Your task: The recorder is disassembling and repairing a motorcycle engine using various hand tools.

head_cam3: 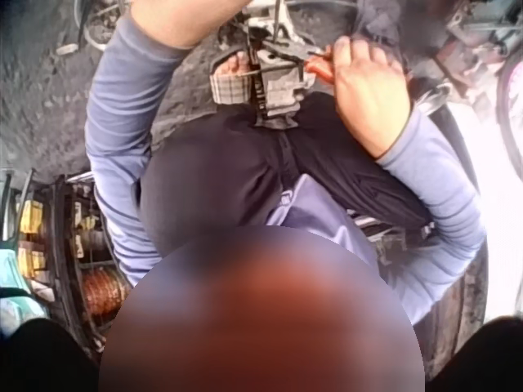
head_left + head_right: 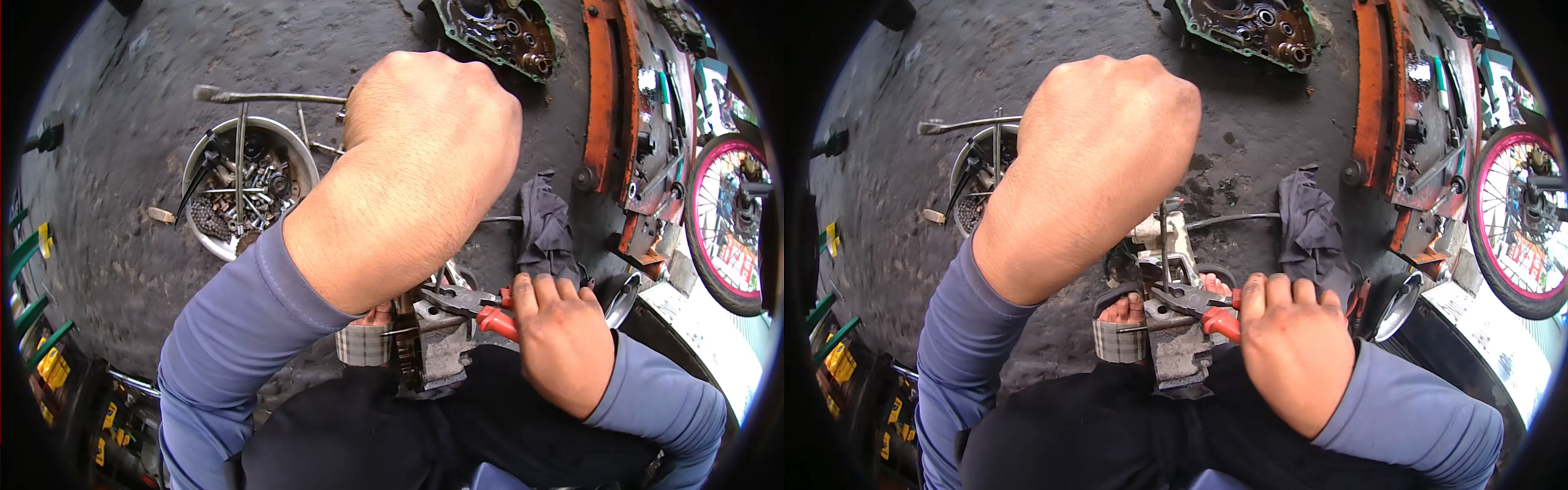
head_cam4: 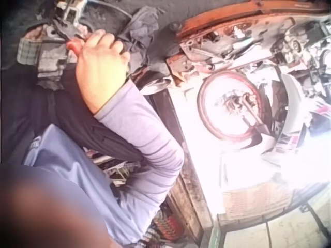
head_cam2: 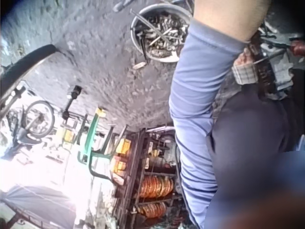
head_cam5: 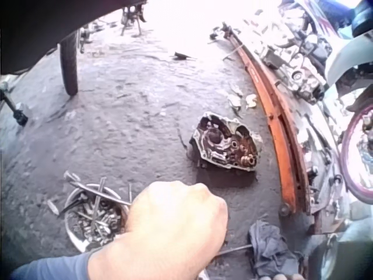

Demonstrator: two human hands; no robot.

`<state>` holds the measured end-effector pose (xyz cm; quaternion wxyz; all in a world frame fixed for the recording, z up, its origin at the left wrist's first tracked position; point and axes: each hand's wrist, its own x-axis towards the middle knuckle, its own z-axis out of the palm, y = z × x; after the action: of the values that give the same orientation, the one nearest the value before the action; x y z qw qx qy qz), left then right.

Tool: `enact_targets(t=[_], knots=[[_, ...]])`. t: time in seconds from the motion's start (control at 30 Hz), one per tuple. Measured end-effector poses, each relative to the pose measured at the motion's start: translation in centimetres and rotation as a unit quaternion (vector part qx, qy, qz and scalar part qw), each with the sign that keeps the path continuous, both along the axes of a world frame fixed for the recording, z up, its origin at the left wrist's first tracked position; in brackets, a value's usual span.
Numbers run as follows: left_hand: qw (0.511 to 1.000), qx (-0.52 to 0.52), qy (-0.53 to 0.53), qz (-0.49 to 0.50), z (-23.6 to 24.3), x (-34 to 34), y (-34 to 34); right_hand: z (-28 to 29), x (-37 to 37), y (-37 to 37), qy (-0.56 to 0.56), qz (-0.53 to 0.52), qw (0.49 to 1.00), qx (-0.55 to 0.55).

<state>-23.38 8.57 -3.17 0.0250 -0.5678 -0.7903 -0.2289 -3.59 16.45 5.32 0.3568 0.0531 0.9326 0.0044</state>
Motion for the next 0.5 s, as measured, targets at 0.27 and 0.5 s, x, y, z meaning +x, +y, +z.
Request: enact_targets(t=[0.27,0.5], knots=[[0.999,-0.014,-0.034,0.028,-0.6,-0.2,0.2,2.2,-0.7,-4.0,-0.053,-0.073,0.991,0.096],[0.999,0.004,-0.046,0.016,-0.4,-0.6,0.0,2.7,-0.8,-7.6,-0.038,-0.061,0.982,0.177]])
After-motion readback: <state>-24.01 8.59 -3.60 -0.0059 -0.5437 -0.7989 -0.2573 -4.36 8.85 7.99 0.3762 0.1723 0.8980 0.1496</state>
